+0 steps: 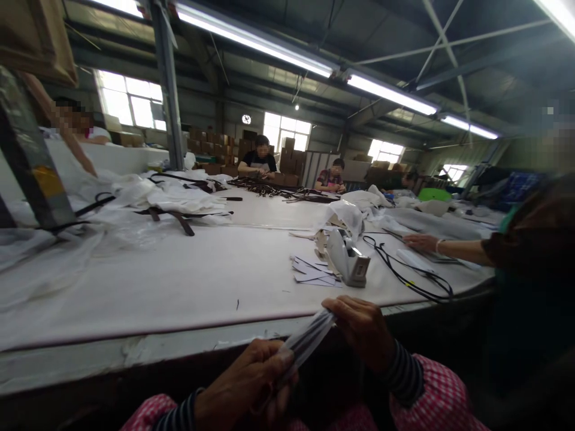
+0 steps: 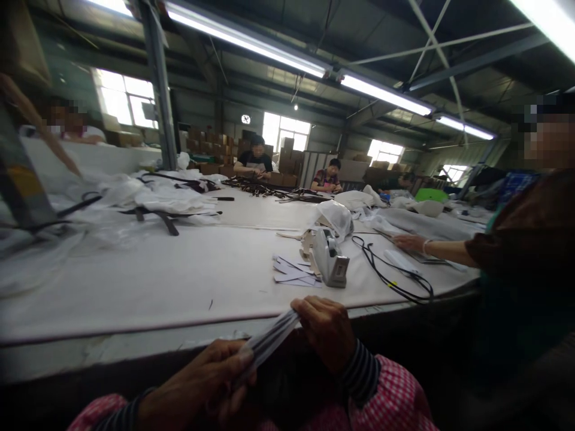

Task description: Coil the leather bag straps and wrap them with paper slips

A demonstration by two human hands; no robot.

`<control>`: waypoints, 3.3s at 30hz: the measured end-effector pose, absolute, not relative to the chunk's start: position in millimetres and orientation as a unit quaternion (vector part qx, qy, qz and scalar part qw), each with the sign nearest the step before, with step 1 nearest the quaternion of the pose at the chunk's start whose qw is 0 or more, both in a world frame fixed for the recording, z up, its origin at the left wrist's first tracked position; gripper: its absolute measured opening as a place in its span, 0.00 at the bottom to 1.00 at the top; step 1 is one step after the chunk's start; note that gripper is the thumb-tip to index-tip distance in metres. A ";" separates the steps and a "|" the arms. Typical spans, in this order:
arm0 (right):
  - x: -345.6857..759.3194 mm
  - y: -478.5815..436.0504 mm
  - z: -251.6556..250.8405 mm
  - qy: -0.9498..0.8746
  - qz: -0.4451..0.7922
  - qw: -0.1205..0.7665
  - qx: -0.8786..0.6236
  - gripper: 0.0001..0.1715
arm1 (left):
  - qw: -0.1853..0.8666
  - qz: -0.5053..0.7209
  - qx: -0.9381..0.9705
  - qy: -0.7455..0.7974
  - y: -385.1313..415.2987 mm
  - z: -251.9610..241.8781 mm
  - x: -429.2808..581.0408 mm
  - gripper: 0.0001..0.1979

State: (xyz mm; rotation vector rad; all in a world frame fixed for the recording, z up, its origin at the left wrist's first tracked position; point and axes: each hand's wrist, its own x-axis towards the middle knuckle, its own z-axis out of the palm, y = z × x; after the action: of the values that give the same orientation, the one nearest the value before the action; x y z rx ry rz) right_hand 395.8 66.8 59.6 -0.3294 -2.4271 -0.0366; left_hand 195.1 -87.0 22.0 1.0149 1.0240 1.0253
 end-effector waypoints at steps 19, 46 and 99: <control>374.0 58.3 82.6 -0.789 0.600 0.042 -0.126 0.20 | -0.029 0.247 0.730 0.636 -115.0 88.1 123.4 0.11; 373.1 92.8 70.8 -0.908 0.055 0.388 -0.148 0.10 | 0.624 0.490 0.437 0.423 -84.0 64.2 170.7 0.19; 407.4 88.2 84.7 -0.823 0.516 0.073 -0.227 0.13 | 0.040 0.406 0.799 0.441 -89.7 15.7 175.6 0.14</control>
State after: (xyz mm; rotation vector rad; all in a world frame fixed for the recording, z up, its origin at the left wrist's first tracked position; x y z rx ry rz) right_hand 407.4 88.2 84.7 -0.6823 -2.4704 1.5505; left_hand 175.6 -89.7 15.7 2.4489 1.3502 1.2448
